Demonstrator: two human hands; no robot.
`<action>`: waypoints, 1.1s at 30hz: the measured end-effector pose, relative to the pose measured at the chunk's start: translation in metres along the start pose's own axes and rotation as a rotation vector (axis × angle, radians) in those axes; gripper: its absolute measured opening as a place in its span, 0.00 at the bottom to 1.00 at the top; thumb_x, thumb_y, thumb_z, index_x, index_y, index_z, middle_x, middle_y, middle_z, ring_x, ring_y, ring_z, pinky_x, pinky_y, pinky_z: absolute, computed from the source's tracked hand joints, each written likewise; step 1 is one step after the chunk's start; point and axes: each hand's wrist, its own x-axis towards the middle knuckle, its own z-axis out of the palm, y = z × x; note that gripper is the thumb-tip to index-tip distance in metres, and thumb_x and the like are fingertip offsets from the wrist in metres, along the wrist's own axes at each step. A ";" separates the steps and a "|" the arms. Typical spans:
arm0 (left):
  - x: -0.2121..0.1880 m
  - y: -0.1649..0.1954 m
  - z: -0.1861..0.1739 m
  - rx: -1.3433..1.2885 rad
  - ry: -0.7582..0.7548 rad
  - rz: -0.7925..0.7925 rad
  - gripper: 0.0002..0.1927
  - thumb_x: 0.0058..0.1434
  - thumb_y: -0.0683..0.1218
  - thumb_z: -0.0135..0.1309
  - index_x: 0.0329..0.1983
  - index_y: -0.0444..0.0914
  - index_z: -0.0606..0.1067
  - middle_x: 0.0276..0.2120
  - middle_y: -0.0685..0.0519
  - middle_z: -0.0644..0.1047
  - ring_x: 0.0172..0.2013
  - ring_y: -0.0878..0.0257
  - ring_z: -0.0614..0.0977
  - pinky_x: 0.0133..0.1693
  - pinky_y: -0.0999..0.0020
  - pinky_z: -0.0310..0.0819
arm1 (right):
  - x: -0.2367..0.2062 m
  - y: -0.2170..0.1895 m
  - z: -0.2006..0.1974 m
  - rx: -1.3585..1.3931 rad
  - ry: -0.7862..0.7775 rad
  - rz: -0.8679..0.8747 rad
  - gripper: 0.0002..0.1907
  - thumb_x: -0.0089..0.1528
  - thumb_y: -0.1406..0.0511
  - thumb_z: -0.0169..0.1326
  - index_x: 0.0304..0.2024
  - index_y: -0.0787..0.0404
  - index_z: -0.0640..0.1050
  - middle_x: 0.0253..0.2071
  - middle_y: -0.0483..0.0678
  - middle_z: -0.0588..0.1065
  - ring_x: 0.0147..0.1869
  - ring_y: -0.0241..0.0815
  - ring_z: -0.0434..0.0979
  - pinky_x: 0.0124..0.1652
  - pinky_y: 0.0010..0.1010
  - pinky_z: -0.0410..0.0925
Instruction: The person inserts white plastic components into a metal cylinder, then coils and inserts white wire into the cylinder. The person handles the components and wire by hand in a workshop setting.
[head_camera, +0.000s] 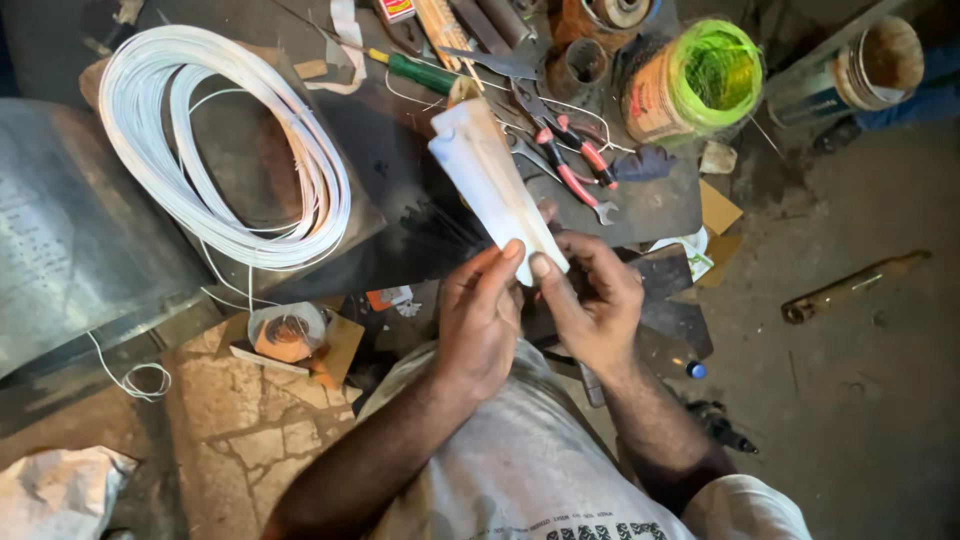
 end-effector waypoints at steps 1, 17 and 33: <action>0.002 0.001 0.002 -0.003 -0.007 -0.013 0.22 0.75 0.45 0.47 0.64 0.25 0.70 0.66 0.40 0.72 0.64 0.57 0.73 0.67 0.59 0.63 | 0.004 0.000 0.000 -0.056 0.022 -0.033 0.09 0.67 0.70 0.61 0.48 0.68 0.78 0.35 0.45 0.79 0.32 0.29 0.75 0.32 0.21 0.68; -0.048 0.066 -0.018 0.435 -0.134 0.219 0.17 0.74 0.37 0.49 0.65 0.28 0.71 0.52 0.42 0.79 0.52 0.57 0.82 0.58 0.61 0.77 | 0.002 -0.053 -0.011 -0.023 -0.023 -0.247 0.05 0.68 0.74 0.60 0.44 0.72 0.77 0.34 0.49 0.79 0.28 0.31 0.78 0.28 0.19 0.69; -0.073 0.079 -0.016 0.405 -0.075 0.246 0.13 0.75 0.40 0.51 0.57 0.26 0.75 0.49 0.41 0.82 0.48 0.58 0.84 0.53 0.63 0.79 | -0.032 -0.070 -0.008 -0.123 -0.080 -0.446 0.09 0.65 0.70 0.63 0.44 0.71 0.79 0.36 0.56 0.81 0.36 0.39 0.83 0.37 0.25 0.74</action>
